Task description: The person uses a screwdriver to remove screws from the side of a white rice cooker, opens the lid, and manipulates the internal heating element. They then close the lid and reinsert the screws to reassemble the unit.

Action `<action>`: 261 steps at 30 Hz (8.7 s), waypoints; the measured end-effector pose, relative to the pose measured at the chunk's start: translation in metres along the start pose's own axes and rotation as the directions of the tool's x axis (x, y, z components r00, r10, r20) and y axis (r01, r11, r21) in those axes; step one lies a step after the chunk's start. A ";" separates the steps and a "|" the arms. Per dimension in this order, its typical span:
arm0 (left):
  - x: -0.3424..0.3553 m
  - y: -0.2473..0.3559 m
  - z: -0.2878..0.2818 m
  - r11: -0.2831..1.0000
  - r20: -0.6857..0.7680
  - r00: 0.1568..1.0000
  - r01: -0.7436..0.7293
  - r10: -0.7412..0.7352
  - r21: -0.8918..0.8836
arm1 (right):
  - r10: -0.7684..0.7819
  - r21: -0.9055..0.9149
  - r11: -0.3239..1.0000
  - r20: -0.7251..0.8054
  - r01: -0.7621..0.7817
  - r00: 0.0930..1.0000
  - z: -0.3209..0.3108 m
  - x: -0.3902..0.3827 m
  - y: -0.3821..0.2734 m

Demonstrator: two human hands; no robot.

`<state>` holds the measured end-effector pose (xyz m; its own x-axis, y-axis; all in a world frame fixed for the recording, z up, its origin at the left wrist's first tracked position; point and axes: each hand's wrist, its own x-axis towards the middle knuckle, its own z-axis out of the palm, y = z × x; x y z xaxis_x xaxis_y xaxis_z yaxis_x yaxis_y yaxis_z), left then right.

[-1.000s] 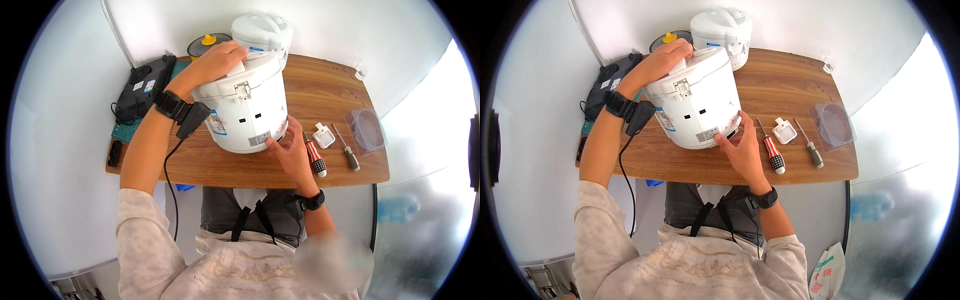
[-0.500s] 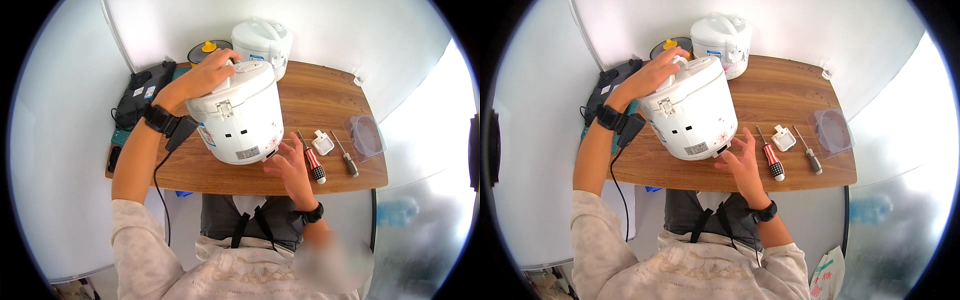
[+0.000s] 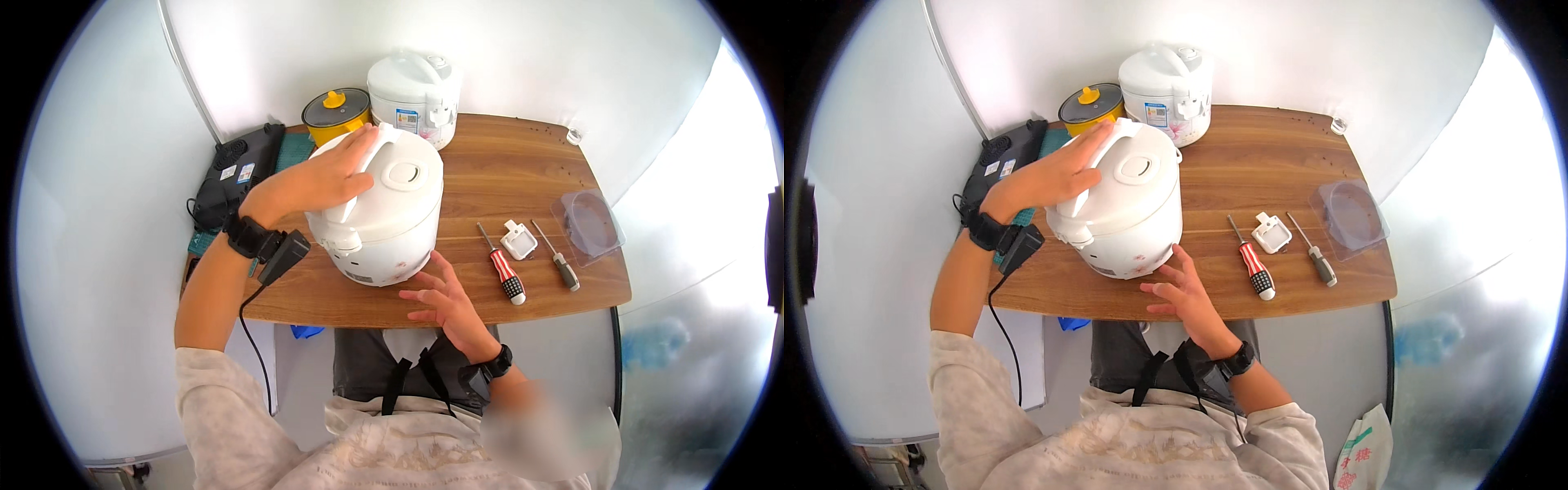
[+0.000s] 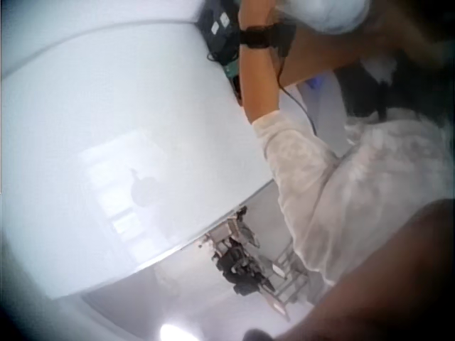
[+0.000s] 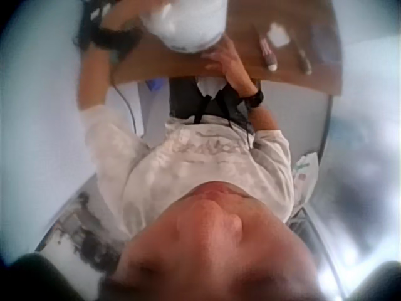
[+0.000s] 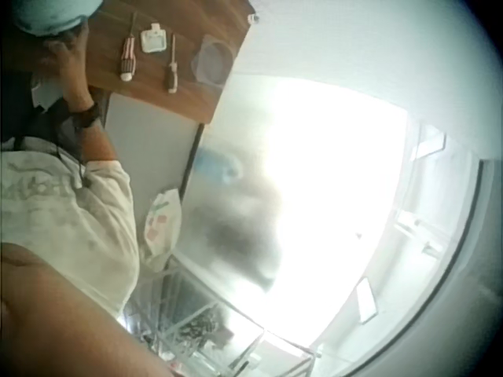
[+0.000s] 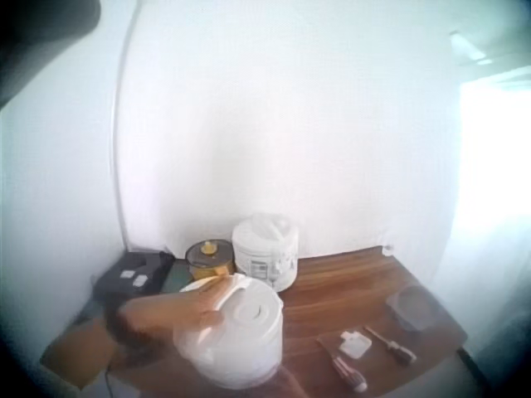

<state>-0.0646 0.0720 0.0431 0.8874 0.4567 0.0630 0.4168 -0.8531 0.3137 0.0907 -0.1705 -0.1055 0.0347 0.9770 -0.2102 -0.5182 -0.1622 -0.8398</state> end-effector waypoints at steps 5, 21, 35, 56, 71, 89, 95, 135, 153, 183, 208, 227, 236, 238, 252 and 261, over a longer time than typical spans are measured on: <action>0.004 0.039 -0.019 0.987 0.079 0.985 0.155 -0.150 -0.051 | 0.040 -0.112 0.993 0.024 -0.037 0.999 -0.001 0.003 0.009; 0.044 0.038 0.000 0.832 -0.111 0.994 0.072 -0.012 0.550 | 0.002 -0.189 0.982 0.108 0.019 0.994 -0.017 0.003 0.028; -0.060 0.044 -0.043 0.984 -0.628 0.761 0.175 -0.161 -0.040 | -0.326 -0.504 0.805 0.064 0.313 0.943 -0.027 -0.010 -0.002; -0.246 -0.048 0.052 0.662 -0.656 0.533 -0.218 -0.534 -0.717 | -0.559 -0.923 0.117 0.244 0.366 0.793 0.021 -0.001 -0.018; -0.205 -0.066 0.037 0.672 -0.685 0.577 -0.290 -0.446 -0.682 | -0.691 -0.964 -0.181 -0.016 -0.195 0.722 -0.070 -0.056 -0.026; -0.109 -0.041 -0.032 0.740 -0.798 0.587 -0.476 -0.134 -0.475 | -0.613 -0.959 -0.069 -0.175 -0.273 0.770 -0.109 -0.052 -0.006; -0.116 -0.051 -0.019 0.757 -0.790 0.552 -0.387 -0.267 -0.526 | -0.566 -0.961 -0.049 -0.196 -0.271 0.801 -0.111 -0.050 -0.013; -0.123 -0.037 -0.098 0.597 0.011 0.911 0.279 -0.412 -0.752 | -0.429 -0.864 0.396 -0.474 -0.311 0.769 0.080 -0.037 -0.285; -0.077 0.014 -0.170 0.717 -0.286 0.841 0.161 -0.459 -0.679 | -0.021 -0.947 0.261 0.189 0.188 0.982 0.088 0.107 -0.233; -0.068 0.017 -0.152 0.807 -0.348 0.812 0.234 -0.469 -0.542 | 0.102 -0.923 0.212 0.347 0.320 0.932 0.082 0.117 -0.194; -0.072 0.010 -0.150 0.811 -0.361 0.820 0.195 -0.443 -0.552 | 0.180 -0.925 0.044 0.378 0.377 0.908 0.091 0.101 -0.192; -0.074 0.008 -0.149 0.838 -0.387 0.823 0.183 -0.416 -0.514 | 0.244 -0.908 0.076 0.417 0.411 0.876 0.108 0.093 -0.193; -0.073 0.007 -0.147 0.836 -0.403 0.818 0.159 -0.409 -0.525 | 0.270 -0.883 0.039 0.460 0.467 0.846 0.097 0.090 -0.202; -0.073 0.007 -0.148 0.832 -0.402 0.817 0.159 -0.413 -0.532 | 0.272 -0.885 -0.008 0.446 0.465 0.853 0.099 0.088 -0.203; -0.074 0.003 -0.145 0.853 -0.436 0.816 0.125 -0.378 -0.507 | -0.052 -0.991 0.018 0.131 0.132 0.990 0.094 0.077 -0.158; -0.071 0.004 -0.143 0.857 -0.442 0.809 0.139 -0.387 -0.496 | 0.030 -0.952 -0.275 0.128 0.131 0.991 0.112 0.085 -0.176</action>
<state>-0.1539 0.0721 0.1755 0.4693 0.8114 0.3483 0.3831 -0.5425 0.7476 0.0897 -0.0438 0.0807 -0.0904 0.9813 -0.1700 0.9611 0.0412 -0.2732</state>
